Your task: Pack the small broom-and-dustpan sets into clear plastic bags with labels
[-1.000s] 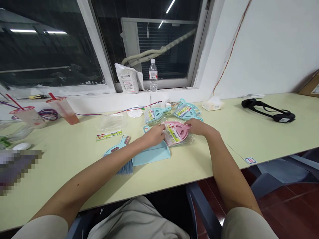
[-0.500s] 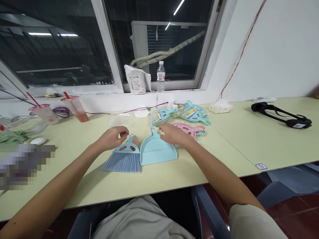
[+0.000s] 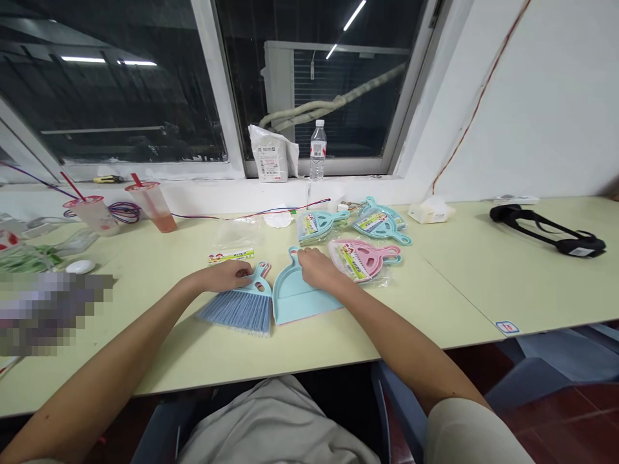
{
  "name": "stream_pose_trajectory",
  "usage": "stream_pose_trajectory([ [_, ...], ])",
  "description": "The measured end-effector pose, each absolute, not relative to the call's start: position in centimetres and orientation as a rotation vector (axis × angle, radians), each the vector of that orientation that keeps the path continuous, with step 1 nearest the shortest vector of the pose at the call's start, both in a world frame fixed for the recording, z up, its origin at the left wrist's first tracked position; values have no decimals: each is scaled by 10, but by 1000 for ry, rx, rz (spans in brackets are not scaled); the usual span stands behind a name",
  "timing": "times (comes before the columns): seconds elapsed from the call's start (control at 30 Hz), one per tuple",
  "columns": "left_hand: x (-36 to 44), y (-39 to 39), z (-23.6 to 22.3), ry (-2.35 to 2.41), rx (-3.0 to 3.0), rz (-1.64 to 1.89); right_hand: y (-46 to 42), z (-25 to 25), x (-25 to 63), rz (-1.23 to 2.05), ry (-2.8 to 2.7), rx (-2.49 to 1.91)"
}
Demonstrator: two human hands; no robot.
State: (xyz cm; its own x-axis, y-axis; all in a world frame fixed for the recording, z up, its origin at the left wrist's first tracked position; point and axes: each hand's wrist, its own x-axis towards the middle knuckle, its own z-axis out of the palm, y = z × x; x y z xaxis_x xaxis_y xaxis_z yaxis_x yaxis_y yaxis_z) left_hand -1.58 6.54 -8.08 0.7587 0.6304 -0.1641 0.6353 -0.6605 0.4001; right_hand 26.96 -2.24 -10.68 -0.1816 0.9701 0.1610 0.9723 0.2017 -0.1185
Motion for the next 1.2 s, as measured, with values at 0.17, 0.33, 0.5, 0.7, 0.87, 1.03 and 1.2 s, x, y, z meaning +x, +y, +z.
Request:
stream_pose_trajectory([
  [0.17, -42, 82, -67, 1058, 2394, -282, -21, -124, 244, 10, -2261, -1679],
  [0.33, -72, 107, -61, 1033, 2314, -429, -23, -136, 218, 62, -2233, -1537],
  [0.5, -85, 107, -46, 917, 2275, -313, -22, -132, 223, 211, -2089, -1578],
  [0.7, -88, 86, -10, 830, 2209, 44, -12, -140, 243, 405, -1925, -1469],
  [0.87, -36, 57, -28, 784, 2173, 344, -5, -142, 247, 715, -1613, -1396],
  [1.03, 22, 43, -76, 929, 2227, 448, -3, -133, 251, 936, -1371, -1374],
  [1.2, 32, 41, -100, 1054, 2466, 739, -9, -135, 253, 902, -1572, -1330],
])
